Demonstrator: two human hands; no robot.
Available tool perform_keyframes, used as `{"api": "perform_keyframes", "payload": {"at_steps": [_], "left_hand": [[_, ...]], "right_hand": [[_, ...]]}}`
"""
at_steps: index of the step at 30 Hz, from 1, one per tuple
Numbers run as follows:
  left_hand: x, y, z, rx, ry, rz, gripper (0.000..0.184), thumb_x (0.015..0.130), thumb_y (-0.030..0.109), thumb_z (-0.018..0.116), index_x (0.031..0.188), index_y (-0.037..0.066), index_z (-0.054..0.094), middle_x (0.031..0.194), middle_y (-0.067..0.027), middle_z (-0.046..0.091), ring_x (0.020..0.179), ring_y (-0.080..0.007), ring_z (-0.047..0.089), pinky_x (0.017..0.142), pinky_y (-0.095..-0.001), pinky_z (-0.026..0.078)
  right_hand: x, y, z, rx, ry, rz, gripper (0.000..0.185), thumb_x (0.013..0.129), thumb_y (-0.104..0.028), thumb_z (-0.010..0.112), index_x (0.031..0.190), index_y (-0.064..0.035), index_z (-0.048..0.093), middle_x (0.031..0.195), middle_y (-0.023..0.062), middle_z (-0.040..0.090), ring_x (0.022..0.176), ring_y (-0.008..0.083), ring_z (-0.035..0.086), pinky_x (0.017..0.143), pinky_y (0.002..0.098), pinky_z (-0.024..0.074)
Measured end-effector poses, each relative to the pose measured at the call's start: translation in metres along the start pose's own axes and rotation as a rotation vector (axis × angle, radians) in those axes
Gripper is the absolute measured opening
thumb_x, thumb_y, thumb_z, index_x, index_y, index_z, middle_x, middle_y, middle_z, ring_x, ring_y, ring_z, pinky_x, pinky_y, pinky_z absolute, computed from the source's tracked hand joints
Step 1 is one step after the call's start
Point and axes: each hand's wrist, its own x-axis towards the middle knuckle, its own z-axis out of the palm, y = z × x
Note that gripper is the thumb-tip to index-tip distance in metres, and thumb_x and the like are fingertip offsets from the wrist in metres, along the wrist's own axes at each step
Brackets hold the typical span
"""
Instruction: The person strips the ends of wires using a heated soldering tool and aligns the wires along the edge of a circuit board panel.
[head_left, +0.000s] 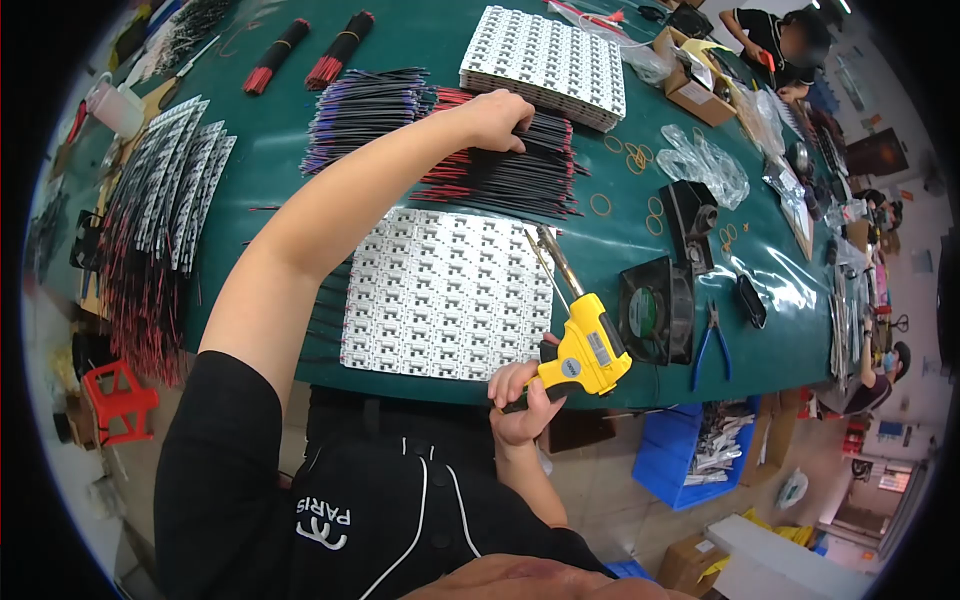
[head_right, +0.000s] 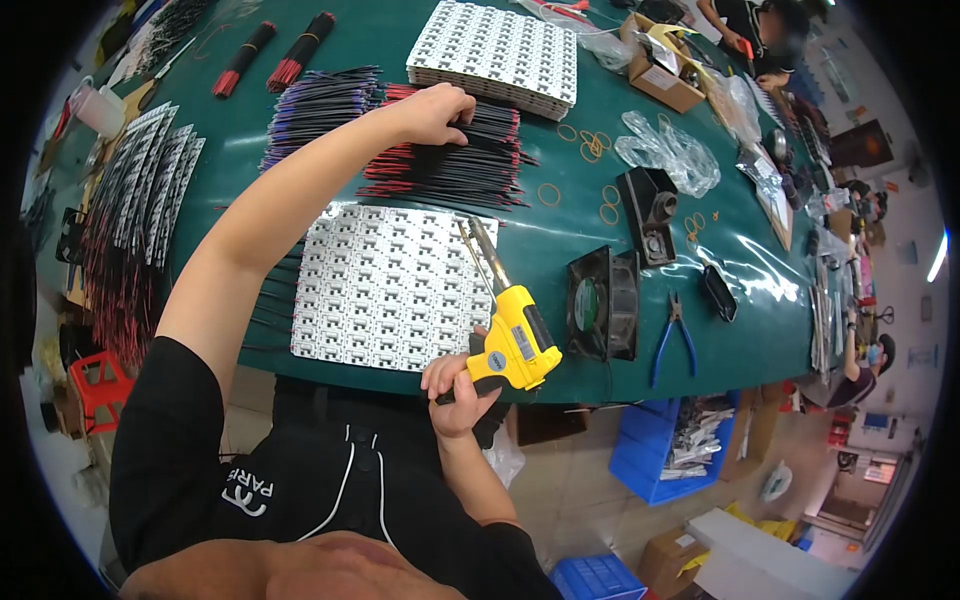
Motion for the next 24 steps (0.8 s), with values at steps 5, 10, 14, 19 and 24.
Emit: {"api": "perform_keyframes", "payload": {"at_steps": [5,10,14,19,24], "left_hand": [[0.008,-0.007,0.012,0.023,-0.001,0.022,0.025,0.078,0.014,0.067,0.096,0.002,0.054,0.095,-0.0165,0.057,0.100,-0.0328,0.052,0.085,-0.0411,0.043],[0.007,-0.017,0.018,0.042,0.222,0.085,0.016,0.088,0.009,0.053,0.101,0.000,0.050,0.094,-0.0172,0.059,0.096,-0.0320,0.055,0.083,-0.0394,0.044],[-0.001,-0.011,-0.001,-0.325,0.403,0.048,0.012,0.094,0.011,0.044,0.101,0.002,0.050,0.074,-0.0090,0.054,0.069,-0.0221,0.053,0.068,-0.0321,0.043],[-0.025,-0.005,-0.045,-0.552,0.696,0.136,0.014,0.096,0.016,0.046,0.102,0.007,0.054,0.074,0.0034,0.043,0.064,-0.0071,0.037,0.059,-0.0222,0.034],[-0.099,-0.012,-0.106,-1.179,0.881,0.221,0.009,0.098,0.014,0.043,0.096,0.007,0.048,0.075,0.0003,0.048,0.062,-0.0086,0.044,0.059,-0.0212,0.038]], "right_hand": [[0.000,0.000,0.001,-0.003,-0.004,0.003,0.053,0.086,-0.018,0.045,0.130,0.0052,0.027,0.054,0.0028,0.038,0.039,0.0113,0.037,0.041,0.0268,0.0381],[0.000,0.000,-0.002,0.084,-0.025,0.003,0.051,0.085,-0.010,0.044,0.130,0.0068,0.026,0.056,0.0040,0.040,0.041,0.0123,0.039,0.043,0.0278,0.0399],[-0.001,0.000,-0.002,0.111,-0.027,0.004,0.051,0.085,-0.007,0.045,0.130,0.0077,0.026,0.057,0.0045,0.041,0.042,0.0128,0.040,0.044,0.0283,0.0408],[0.000,-0.001,0.002,0.032,-0.015,0.002,0.052,0.085,-0.014,0.044,0.130,0.0062,0.027,0.055,0.0027,0.038,0.040,0.0116,0.038,0.042,0.0271,0.0384],[-0.003,0.002,-0.003,0.122,-0.019,-0.002,0.052,0.085,-0.008,0.045,0.131,0.0064,0.026,0.056,0.0039,0.040,0.041,0.0131,0.039,0.042,0.0288,0.0406]]}}
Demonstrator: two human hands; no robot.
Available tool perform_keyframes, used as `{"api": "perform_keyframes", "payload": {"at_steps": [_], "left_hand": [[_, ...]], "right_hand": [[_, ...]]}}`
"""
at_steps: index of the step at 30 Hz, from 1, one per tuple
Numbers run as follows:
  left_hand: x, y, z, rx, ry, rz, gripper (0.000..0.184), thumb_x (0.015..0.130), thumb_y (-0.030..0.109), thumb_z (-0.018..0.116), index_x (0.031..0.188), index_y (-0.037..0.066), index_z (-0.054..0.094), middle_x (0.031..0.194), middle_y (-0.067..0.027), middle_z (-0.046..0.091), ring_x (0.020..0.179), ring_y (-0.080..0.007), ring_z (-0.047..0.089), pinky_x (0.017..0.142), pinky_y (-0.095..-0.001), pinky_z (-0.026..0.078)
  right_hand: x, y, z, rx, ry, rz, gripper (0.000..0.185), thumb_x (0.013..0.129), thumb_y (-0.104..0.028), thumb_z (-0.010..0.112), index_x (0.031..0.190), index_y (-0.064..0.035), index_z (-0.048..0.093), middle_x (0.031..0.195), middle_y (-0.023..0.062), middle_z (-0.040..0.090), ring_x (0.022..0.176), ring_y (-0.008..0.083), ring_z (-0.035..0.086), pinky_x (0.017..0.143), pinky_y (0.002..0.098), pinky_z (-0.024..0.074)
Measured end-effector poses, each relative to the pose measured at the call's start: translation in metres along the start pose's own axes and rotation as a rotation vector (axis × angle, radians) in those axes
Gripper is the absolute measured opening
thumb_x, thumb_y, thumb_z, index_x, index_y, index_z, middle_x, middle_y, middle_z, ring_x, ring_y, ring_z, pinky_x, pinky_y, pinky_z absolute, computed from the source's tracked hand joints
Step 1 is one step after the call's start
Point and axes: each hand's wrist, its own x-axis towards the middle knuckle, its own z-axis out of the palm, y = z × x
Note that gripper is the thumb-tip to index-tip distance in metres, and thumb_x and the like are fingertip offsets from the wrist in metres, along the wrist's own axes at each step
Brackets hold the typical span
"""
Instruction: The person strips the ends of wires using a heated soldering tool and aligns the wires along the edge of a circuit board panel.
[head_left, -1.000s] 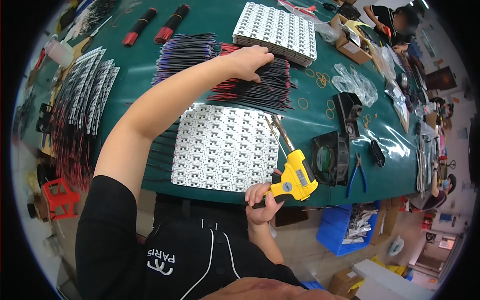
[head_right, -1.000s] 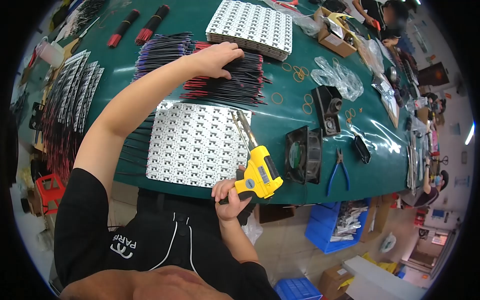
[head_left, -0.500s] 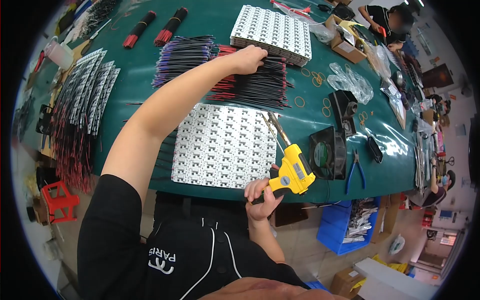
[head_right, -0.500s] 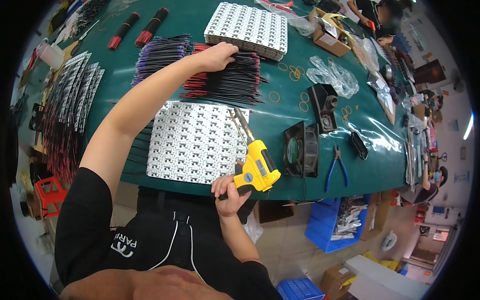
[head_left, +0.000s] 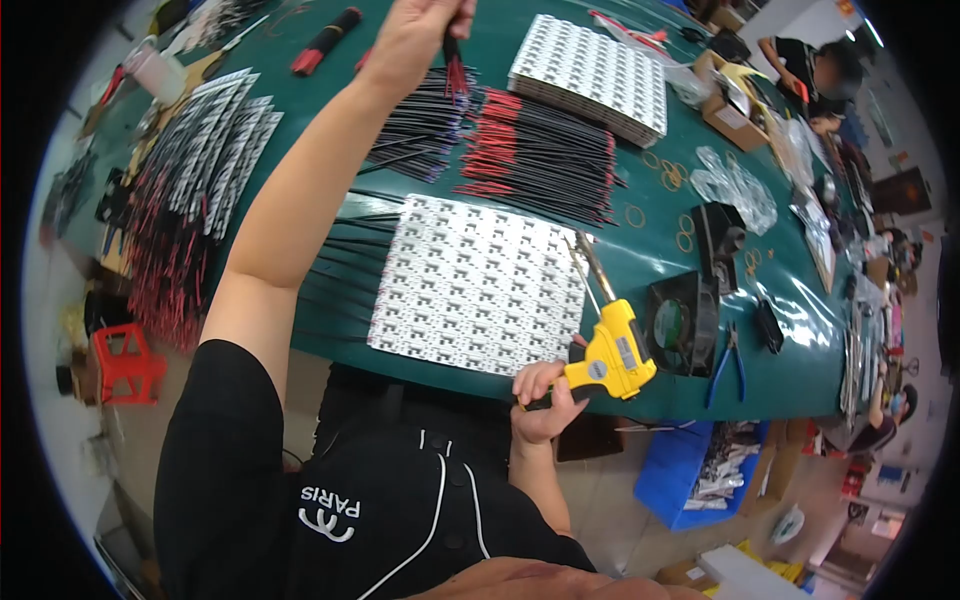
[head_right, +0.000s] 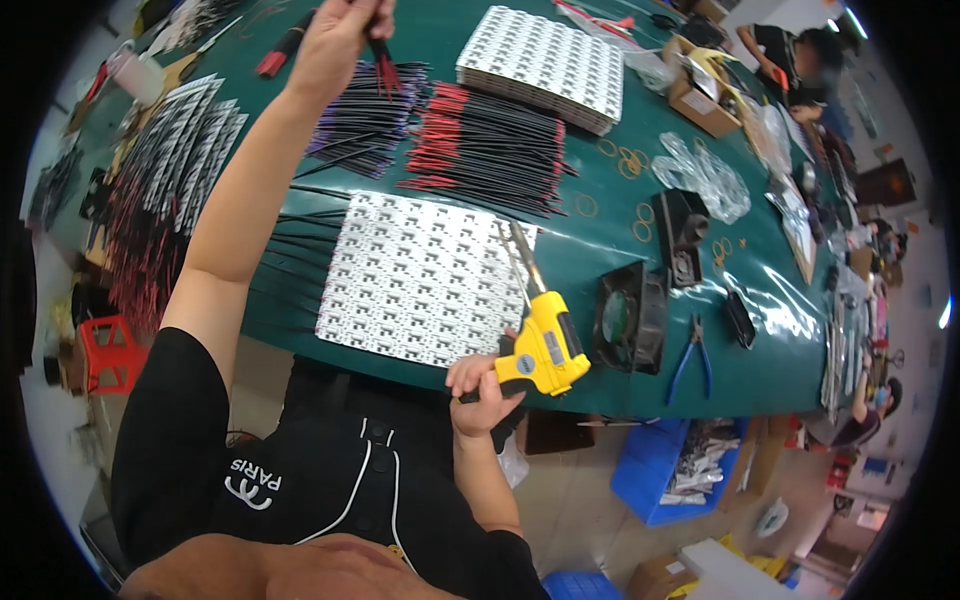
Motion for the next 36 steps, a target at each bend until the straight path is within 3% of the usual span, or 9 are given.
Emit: {"api": "perform_keyframes", "payload": {"at_steps": [7,17,21,22,25,27,30,34,36], "left_hand": [[-0.073,0.035,-0.109,0.157,0.129,0.007,0.013,0.098,0.014,0.042,0.104,0.005,0.049,0.082,-0.0011,0.046,0.072,-0.0103,0.044,0.071,-0.0256,0.039],[-0.117,0.035,-0.148,0.372,0.258,-0.022,0.021,0.096,0.013,0.048,0.114,0.002,0.048,0.092,-0.0037,0.054,0.090,-0.0129,0.053,0.086,-0.0271,0.040],[-0.106,0.040,-0.147,0.299,0.138,-0.125,0.021,0.095,0.021,0.053,0.108,0.005,0.057,0.074,0.0027,0.054,0.068,-0.0088,0.051,0.067,-0.0243,0.044],[-0.105,0.041,-0.138,0.585,0.234,-0.202,0.020,0.091,0.023,0.059,0.100,0.005,0.062,0.068,0.0024,0.053,0.060,-0.0081,0.047,0.057,-0.0242,0.042],[-0.091,0.040,-0.107,0.943,-0.189,-0.066,0.018,0.086,0.018,0.066,0.094,0.003,0.061,0.067,0.0006,0.052,0.058,-0.0094,0.046,0.053,-0.0246,0.039],[-0.088,0.035,-0.097,1.212,-0.463,-0.394,0.039,0.069,0.023,0.079,0.096,0.002,0.060,0.074,-0.0123,0.062,0.063,-0.0194,0.057,0.058,-0.0336,0.043],[-0.099,-0.004,-0.112,1.310,-0.580,-0.239,0.053,0.061,0.024,0.081,0.103,0.004,0.055,0.070,-0.0169,0.057,0.070,-0.0342,0.057,0.063,-0.0413,0.043],[-0.092,-0.014,-0.121,1.261,-0.594,-0.329,0.046,0.066,0.023,0.078,0.101,0.004,0.055,0.073,-0.0164,0.057,0.070,-0.0342,0.056,0.062,-0.0421,0.041],[-0.090,-0.031,-0.133,1.276,-0.608,-0.158,0.039,0.069,0.021,0.076,0.098,0.005,0.054,0.075,-0.0154,0.058,0.071,-0.0344,0.056,0.062,-0.0419,0.042]], "right_hand": [[-0.001,0.000,0.004,-0.072,0.014,-0.013,0.048,0.086,-0.012,0.044,0.128,0.0060,0.028,0.056,0.0037,0.039,0.042,0.0123,0.039,0.042,0.0282,0.0389],[0.001,0.003,0.008,-0.140,-0.014,-0.047,0.051,0.088,-0.017,0.043,0.129,0.0065,0.025,0.056,0.0030,0.036,0.040,0.0111,0.035,0.040,0.0250,0.0358],[0.001,0.004,0.008,-0.147,0.008,-0.051,0.051,0.087,-0.017,0.044,0.129,0.0064,0.026,0.055,0.0027,0.036,0.040,0.0109,0.035,0.040,0.0251,0.0356],[0.001,0.004,0.007,-0.149,0.008,-0.048,0.051,0.087,-0.017,0.044,0.129,0.0064,0.026,0.055,0.0027,0.036,0.040,0.0108,0.035,0.040,0.0251,0.0356],[0.000,0.004,0.006,-0.150,0.001,-0.037,0.052,0.087,-0.017,0.044,0.129,0.0064,0.026,0.055,0.0027,0.036,0.040,0.0106,0.035,0.040,0.0253,0.0361],[0.001,0.003,0.006,-0.149,-0.008,-0.037,0.052,0.087,-0.018,0.044,0.129,0.0063,0.025,0.055,0.0028,0.036,0.040,0.0106,0.035,0.041,0.0255,0.0366],[0.002,0.002,0.006,-0.154,-0.019,-0.045,0.052,0.087,-0.018,0.044,0.129,0.0060,0.025,0.055,0.0029,0.037,0.040,0.0106,0.035,0.041,0.0258,0.0372],[0.001,0.000,0.008,-0.166,-0.024,-0.032,0.051,0.088,-0.018,0.043,0.130,0.0056,0.025,0.056,0.0030,0.037,0.041,0.0110,0.036,0.041,0.0260,0.0376],[0.001,0.001,0.008,-0.165,-0.023,-0.028,0.051,0.089,-0.018,0.043,0.130,0.0055,0.025,0.056,0.0030,0.037,0.042,0.0112,0.037,0.041,0.0261,0.0376]]}}
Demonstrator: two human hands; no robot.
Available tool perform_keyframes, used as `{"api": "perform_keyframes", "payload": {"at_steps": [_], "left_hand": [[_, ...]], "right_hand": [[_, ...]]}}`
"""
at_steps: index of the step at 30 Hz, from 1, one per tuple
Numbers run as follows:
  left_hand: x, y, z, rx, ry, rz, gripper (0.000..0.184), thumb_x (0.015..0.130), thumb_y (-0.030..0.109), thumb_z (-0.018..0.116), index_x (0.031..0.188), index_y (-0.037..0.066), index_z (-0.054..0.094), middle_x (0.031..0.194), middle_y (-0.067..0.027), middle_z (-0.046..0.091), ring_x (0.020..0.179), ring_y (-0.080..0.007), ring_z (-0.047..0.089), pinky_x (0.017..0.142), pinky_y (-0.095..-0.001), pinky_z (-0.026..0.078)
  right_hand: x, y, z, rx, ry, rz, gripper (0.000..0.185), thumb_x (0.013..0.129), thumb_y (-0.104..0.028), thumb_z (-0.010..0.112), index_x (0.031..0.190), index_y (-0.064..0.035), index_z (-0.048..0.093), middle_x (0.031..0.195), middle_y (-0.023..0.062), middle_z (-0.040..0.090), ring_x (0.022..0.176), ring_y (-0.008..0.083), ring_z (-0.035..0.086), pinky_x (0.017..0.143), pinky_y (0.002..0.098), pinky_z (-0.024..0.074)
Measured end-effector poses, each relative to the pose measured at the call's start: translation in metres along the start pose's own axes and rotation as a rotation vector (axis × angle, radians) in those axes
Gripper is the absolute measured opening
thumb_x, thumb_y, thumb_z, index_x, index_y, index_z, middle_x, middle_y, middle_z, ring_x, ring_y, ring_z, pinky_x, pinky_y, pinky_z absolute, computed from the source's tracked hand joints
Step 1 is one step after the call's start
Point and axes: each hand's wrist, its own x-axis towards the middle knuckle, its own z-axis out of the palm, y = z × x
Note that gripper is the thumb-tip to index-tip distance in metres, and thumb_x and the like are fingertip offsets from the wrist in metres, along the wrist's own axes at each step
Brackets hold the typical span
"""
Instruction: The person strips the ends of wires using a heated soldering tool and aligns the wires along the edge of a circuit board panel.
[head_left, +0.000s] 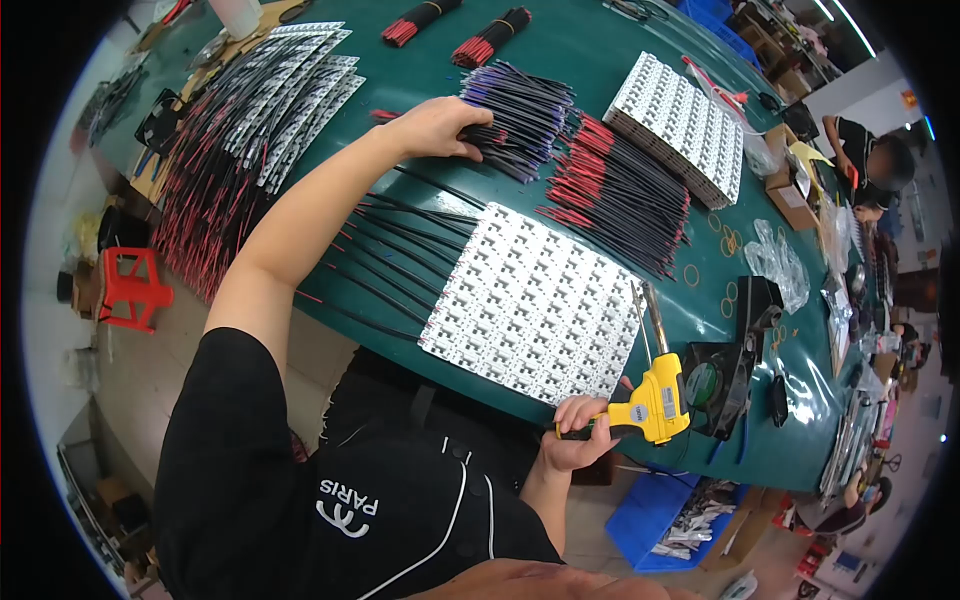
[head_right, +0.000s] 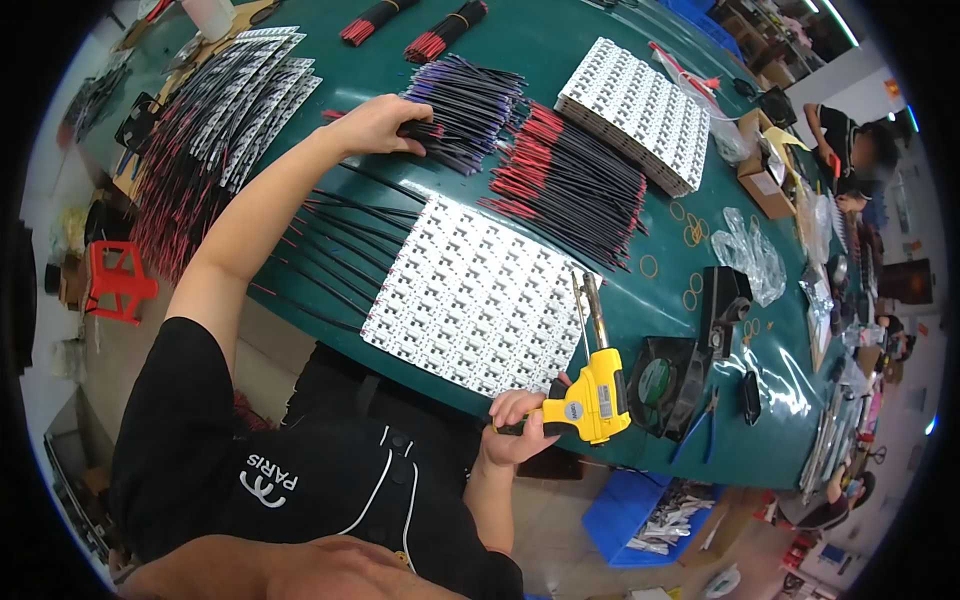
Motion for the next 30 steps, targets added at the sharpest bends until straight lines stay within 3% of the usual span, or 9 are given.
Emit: {"api": "perform_keyframes", "payload": {"at_steps": [7,14,17,20,23,24,25,27,30], "left_hand": [[0.017,-0.003,0.014,0.133,0.166,-0.007,0.026,0.074,0.016,0.070,0.091,0.005,0.053,0.082,-0.0127,0.061,0.079,-0.0333,0.059,0.067,-0.0403,0.046],[0.007,0.004,0.002,0.045,0.043,-0.106,0.036,0.073,0.020,0.074,0.099,0.003,0.055,0.084,-0.0162,0.062,0.078,-0.0354,0.059,0.069,-0.0418,0.046],[0.004,-0.002,0.006,0.042,0.102,-0.049,0.035,0.073,0.020,0.074,0.097,0.003,0.056,0.084,-0.0166,0.062,0.077,-0.0355,0.059,0.069,-0.0415,0.046],[0.002,0.001,0.005,0.022,0.115,-0.090,0.029,0.076,0.017,0.072,0.096,0.002,0.057,0.084,-0.0150,0.063,0.075,-0.0306,0.061,0.067,-0.0382,0.047],[0.000,-0.002,0.000,-0.242,0.343,-0.058,0.022,0.082,0.015,0.067,0.097,0.002,0.059,0.082,-0.0116,0.064,0.072,-0.0226,0.061,0.065,-0.0342,0.046],[0.000,0.002,-0.011,-0.216,0.445,-0.141,0.015,0.088,0.013,0.062,0.098,0.002,0.060,0.080,-0.0053,0.063,0.069,-0.0147,0.058,0.063,-0.0284,0.045],[-0.001,0.009,-0.022,-0.367,0.605,-0.119,0.022,0.091,0.025,0.059,0.092,0.003,0.060,0.076,-0.0081,0.060,0.059,-0.0174,0.052,0.059,-0.0277,0.044],[-0.009,0.012,-0.047,-0.669,0.705,-0.322,0.024,0.093,0.028,0.055,0.087,0.005,0.060,0.070,-0.0023,0.055,0.055,-0.0110,0.047,0.054,-0.0233,0.038],[-0.019,0.010,-0.062,-1.104,0.783,-0.075,0.029,0.099,0.030,0.043,0.085,0.007,0.053,0.069,-0.0008,0.049,0.051,-0.0057,0.036,0.048,-0.0205,0.028]], "right_hand": [[-0.001,0.001,-0.003,0.011,0.017,0.013,0.051,0.088,-0.018,0.043,0.129,0.0055,0.025,0.056,0.0032,0.037,0.042,0.0115,0.037,0.041,0.0266,0.0379],[0.000,0.000,0.000,0.017,0.032,0.020,0.050,0.087,-0.017,0.043,0.128,0.0059,0.026,0.057,0.0038,0.038,0.041,0.0117,0.037,0.041,0.0259,0.0379],[0.000,-0.002,0.003,0.001,0.030,0.017,0.050,0.087,-0.016,0.043,0.128,0.0061,0.026,0.057,0.0038,0.037,0.042,0.0116,0.037,0.041,0.0256,0.0376],[0.000,0.000,0.001,-0.007,0.024,0.006,0.049,0.087,-0.016,0.042,0.128,0.0061,0.026,0.056,0.0037,0.037,0.042,0.0116,0.037,0.041,0.0257,0.0376],[0.000,0.000,0.001,-0.006,0.032,0.012,0.049,0.088,-0.016,0.042,0.128,0.0062,0.025,0.056,0.0036,0.037,0.042,0.0116,0.037,0.041,0.0259,0.0378],[0.000,-0.001,0.001,-0.008,0.032,0.010,0.049,0.088,-0.017,0.042,0.128,0.0063,0.025,0.056,0.0035,0.037,0.042,0.0116,0.037,0.041,0.0259,0.0378],[0.000,-0.001,0.001,-0.010,0.032,0.009,0.049,0.088,-0.017,0.041,0.128,0.0063,0.025,0.056,0.0034,0.036,0.042,0.0115,0.037,0.041,0.0260,0.0377],[0.000,0.000,0.002,-0.015,0.033,0.011,0.049,0.088,-0.017,0.042,0.128,0.0065,0.025,0.055,0.0031,0.036,0.041,0.0112,0.036,0.041,0.0260,0.0376],[0.001,0.000,0.002,-0.028,0.025,0.006,0.050,0.088,-0.018,0.042,0.129,0.0066,0.026,0.055,0.0024,0.036,0.041,0.0102,0.035,0.040,0.0251,0.0362]]}}
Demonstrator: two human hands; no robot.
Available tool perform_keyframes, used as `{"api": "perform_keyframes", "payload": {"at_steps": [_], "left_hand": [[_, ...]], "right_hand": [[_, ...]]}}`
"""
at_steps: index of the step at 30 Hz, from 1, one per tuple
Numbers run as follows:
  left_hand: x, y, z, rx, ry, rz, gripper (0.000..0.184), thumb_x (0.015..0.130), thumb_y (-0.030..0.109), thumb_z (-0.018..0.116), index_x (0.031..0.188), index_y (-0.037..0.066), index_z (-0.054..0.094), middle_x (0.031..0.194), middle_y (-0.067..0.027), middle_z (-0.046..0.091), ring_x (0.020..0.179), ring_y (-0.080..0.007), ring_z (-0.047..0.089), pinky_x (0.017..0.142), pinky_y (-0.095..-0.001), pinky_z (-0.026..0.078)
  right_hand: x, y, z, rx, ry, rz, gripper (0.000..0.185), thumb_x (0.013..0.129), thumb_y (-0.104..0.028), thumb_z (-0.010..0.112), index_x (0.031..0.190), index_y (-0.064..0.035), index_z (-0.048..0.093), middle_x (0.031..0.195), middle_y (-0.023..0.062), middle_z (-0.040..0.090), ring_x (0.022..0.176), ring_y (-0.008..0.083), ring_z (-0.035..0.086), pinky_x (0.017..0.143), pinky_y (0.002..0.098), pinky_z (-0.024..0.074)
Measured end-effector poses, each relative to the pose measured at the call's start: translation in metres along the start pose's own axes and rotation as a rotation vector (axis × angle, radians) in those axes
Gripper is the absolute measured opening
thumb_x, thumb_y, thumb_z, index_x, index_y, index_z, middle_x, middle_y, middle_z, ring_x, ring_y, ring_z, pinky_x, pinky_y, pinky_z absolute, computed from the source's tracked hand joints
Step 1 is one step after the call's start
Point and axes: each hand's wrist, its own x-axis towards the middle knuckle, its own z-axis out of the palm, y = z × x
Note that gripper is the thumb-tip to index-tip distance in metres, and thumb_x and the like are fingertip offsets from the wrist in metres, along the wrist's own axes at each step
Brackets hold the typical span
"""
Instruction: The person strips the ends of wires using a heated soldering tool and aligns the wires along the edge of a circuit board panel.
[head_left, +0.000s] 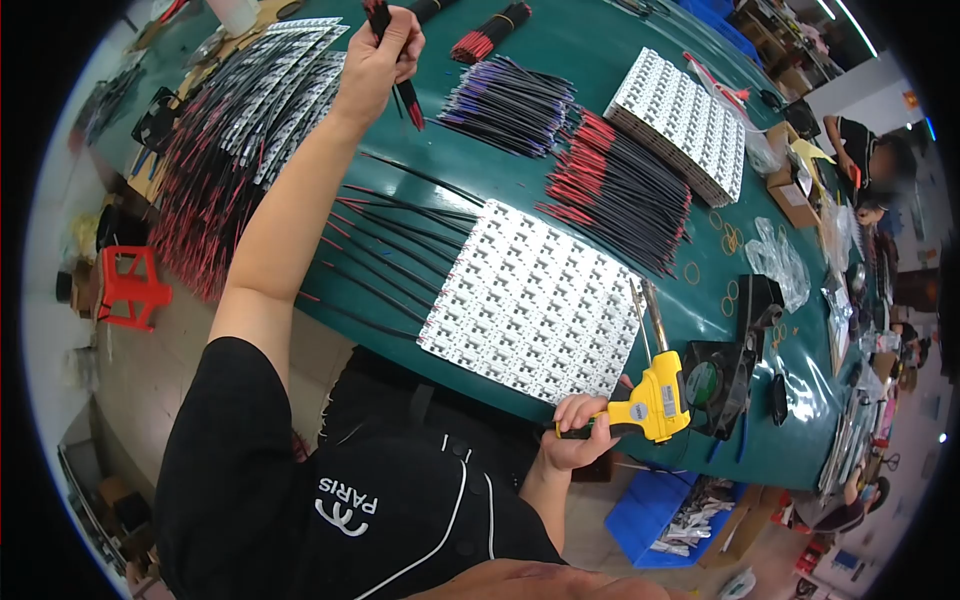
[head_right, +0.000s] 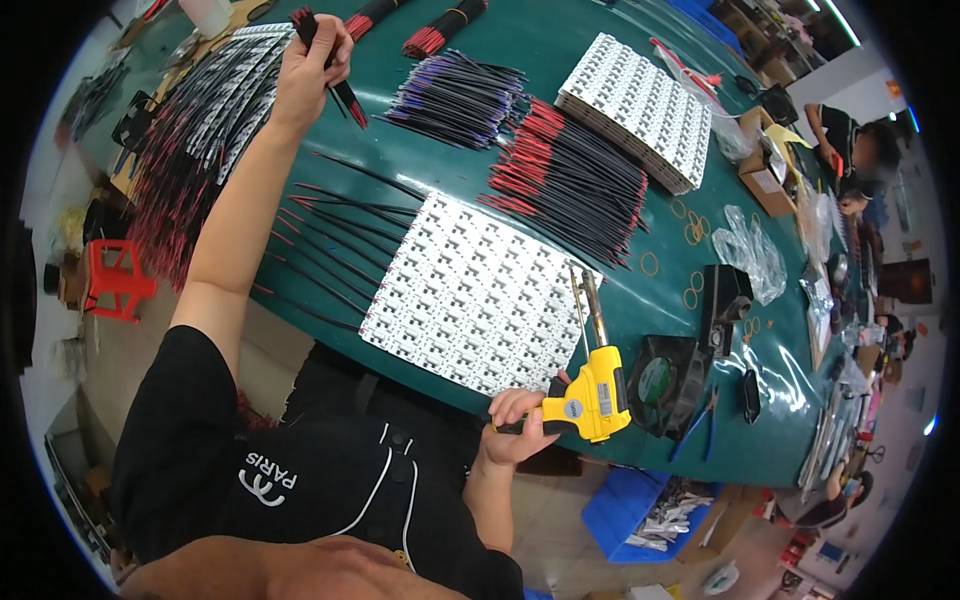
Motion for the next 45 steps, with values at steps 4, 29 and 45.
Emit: {"api": "perform_keyframes", "payload": {"at_steps": [4,29,45], "left_hand": [[-0.015,-0.017,-0.006,0.050,0.014,-0.028,0.026,0.095,0.028,0.054,0.083,0.006,0.060,0.066,0.0014,0.051,0.055,-0.0077,0.045,0.053,-0.0212,0.035],[-0.002,-0.024,0.003,0.036,-0.044,0.066,0.018,0.090,0.015,0.061,0.102,0.002,0.061,0.079,-0.0033,0.064,0.079,-0.0114,0.061,0.077,-0.0244,0.046],[0.004,-0.036,-0.003,-0.071,0.058,0.037,0.020,0.091,0.015,0.059,0.106,0.002,0.060,0.077,-0.0038,0.064,0.075,-0.0109,0.061,0.075,-0.0253,0.048]], "right_hand": [[-0.001,0.001,0.000,-0.034,-0.007,-0.019,0.051,0.088,-0.019,0.041,0.130,0.0067,0.027,0.056,0.0013,0.034,0.041,0.0088,0.033,0.040,0.0234,0.0340],[-0.001,0.002,-0.002,0.033,0.001,-0.005,0.051,0.087,-0.015,0.044,0.129,0.0064,0.026,0.055,0.0029,0.037,0.040,0.0110,0.035,0.040,0.0250,0.0363],[-0.001,0.001,0.001,0.071,0.009,0.006,0.046,0.087,-0.009,0.038,0.130,0.0062,0.026,0.055,0.0020,0.035,0.040,0.0100,0.032,0.040,0.0238,0.0347]]}}
